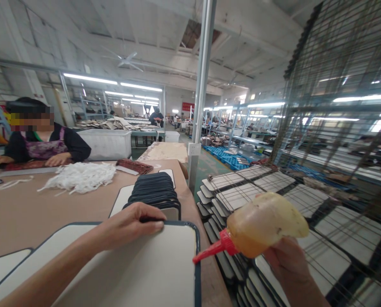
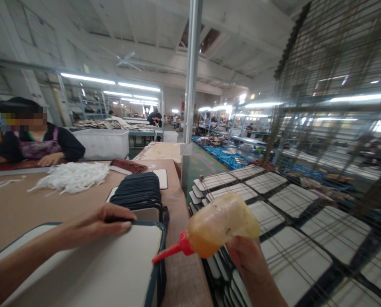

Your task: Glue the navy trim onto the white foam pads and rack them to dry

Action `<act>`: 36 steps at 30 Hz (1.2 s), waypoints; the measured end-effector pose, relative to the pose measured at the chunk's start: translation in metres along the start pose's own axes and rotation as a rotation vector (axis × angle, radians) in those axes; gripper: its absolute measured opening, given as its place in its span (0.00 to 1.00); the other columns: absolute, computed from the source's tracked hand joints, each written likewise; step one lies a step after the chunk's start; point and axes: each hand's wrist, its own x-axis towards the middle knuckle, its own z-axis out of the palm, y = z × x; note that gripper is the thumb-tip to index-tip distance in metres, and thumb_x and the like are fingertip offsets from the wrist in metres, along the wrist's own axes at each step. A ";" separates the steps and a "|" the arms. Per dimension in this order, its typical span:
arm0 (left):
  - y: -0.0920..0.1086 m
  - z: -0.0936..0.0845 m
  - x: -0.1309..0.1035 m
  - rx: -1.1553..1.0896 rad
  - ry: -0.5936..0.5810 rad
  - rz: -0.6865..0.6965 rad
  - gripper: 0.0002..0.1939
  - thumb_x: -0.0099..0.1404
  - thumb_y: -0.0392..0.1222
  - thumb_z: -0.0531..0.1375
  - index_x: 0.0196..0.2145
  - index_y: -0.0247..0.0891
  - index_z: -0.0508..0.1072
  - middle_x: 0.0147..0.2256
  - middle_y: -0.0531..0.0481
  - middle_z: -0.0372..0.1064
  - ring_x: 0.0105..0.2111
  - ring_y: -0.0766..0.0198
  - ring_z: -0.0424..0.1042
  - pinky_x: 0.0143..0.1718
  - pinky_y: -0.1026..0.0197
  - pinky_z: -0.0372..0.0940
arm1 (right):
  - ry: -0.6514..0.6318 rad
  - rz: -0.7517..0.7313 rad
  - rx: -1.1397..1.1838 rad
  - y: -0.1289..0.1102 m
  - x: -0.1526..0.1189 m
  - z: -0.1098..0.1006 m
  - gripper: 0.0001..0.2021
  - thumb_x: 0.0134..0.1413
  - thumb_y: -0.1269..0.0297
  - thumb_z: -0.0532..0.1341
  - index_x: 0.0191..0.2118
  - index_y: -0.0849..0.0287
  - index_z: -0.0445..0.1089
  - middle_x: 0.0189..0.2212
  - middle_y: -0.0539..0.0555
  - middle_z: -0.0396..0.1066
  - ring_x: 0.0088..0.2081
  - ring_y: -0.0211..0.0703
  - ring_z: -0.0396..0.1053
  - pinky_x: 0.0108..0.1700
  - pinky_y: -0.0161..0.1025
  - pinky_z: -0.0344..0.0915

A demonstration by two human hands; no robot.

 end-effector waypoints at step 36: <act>-0.017 -0.004 0.005 -0.458 0.226 -0.185 0.14 0.46 0.49 0.67 0.26 0.36 0.77 0.24 0.50 0.74 0.25 0.61 0.68 0.23 0.66 0.60 | 0.032 0.047 0.047 0.011 -0.004 -0.016 0.21 0.30 0.70 0.67 0.39 0.53 0.76 0.34 0.56 0.78 0.38 0.61 0.75 0.43 0.55 0.71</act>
